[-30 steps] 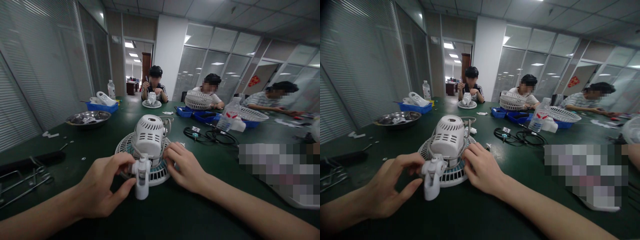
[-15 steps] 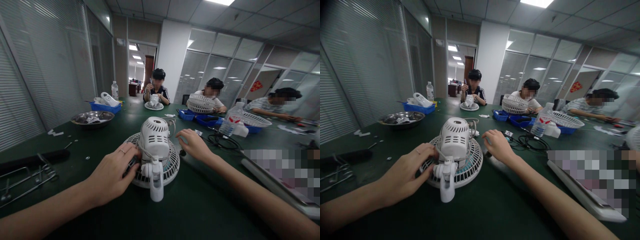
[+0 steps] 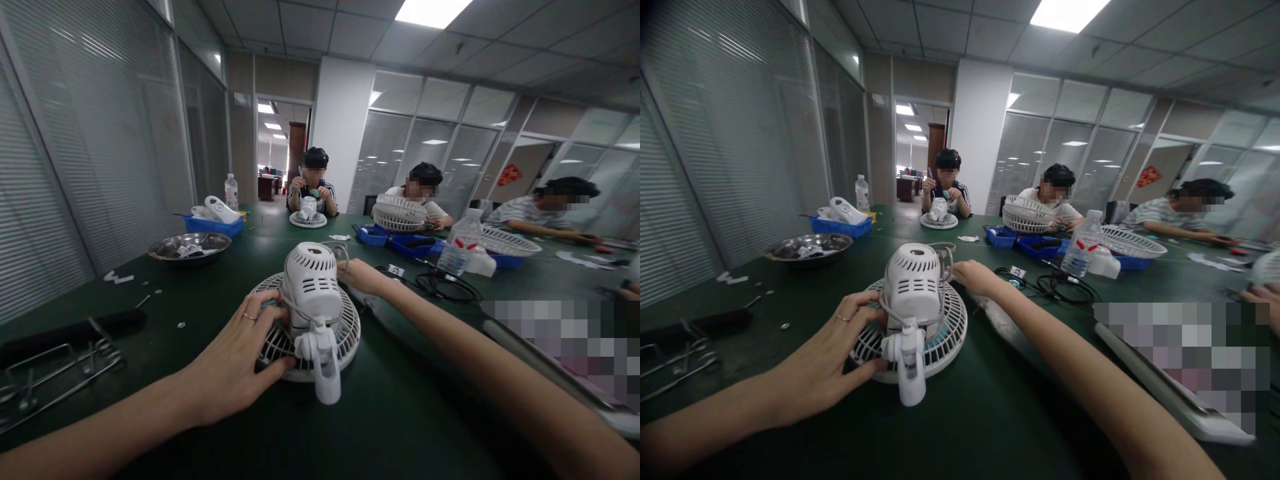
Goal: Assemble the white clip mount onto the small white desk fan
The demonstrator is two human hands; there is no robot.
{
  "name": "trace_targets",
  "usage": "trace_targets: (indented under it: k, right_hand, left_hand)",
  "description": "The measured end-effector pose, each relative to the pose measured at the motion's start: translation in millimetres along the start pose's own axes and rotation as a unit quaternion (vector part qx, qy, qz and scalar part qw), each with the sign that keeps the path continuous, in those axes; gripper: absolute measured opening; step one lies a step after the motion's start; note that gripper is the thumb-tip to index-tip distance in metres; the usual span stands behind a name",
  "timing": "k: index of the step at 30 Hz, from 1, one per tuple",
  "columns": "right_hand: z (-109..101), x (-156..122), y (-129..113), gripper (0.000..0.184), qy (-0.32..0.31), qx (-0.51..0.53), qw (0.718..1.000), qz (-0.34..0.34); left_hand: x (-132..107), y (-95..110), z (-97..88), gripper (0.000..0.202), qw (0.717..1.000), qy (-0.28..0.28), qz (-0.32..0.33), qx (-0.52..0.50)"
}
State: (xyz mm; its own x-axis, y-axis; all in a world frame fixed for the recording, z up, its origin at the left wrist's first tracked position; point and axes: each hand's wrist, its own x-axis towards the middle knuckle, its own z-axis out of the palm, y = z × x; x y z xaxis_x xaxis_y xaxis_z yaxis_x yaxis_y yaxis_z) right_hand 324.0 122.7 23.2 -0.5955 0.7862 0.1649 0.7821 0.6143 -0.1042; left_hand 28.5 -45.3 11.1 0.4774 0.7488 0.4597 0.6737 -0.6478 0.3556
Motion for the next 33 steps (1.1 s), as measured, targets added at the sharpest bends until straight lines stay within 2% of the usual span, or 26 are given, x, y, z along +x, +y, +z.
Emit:
trace_targets:
  k: [5, 13, 16, 20, 24, 29, 33]
  right_hand:
    - [-17.4, -40.1, 27.6, 0.026, -0.013, 0.058, 0.997, 0.043]
    - [-29.0, -115.0, 41.7, 0.035, 0.01, 0.083, 0.991, 0.102]
    - [-37.0, -127.6, 52.1, 0.037, 0.036, 0.064, 0.991, 0.116]
    - [-38.1, -128.3, 60.2, 0.039, 0.093, 0.025, 0.987, 0.129]
    - [-28.6, -118.9, 39.2, 0.038, 0.096, 0.01, 0.992, 0.084]
    - [-14.7, -105.6, -9.9, 0.036, 0.042, 0.003, 0.999, -0.023]
    - [-8.5, -102.0, -29.9, 0.036, 0.022, -0.01, 0.998, -0.061]
  left_hand:
    - [-1.1, 1.0, 0.9, 0.032, 1.0, 0.001, 0.003, 0.006]
    - [0.7, 2.5, -0.5, 0.03, 1.0, 0.0, 0.001, 0.001]
    - [1.5, 3.0, -1.4, 0.031, 1.0, -0.01, -0.008, 0.001]
    - [3.3, 2.3, -1.7, 0.031, 1.0, -0.018, -0.016, -0.01]
    - [5.1, 0.7, -1.0, 0.028, 1.0, -0.01, -0.006, -0.016]
    - [5.7, 1.4, -3.4, 0.03, 1.0, -0.013, -0.009, -0.015]
    - [5.7, 2.3, -6.5, 0.03, 0.999, -0.04, -0.012, -0.013]
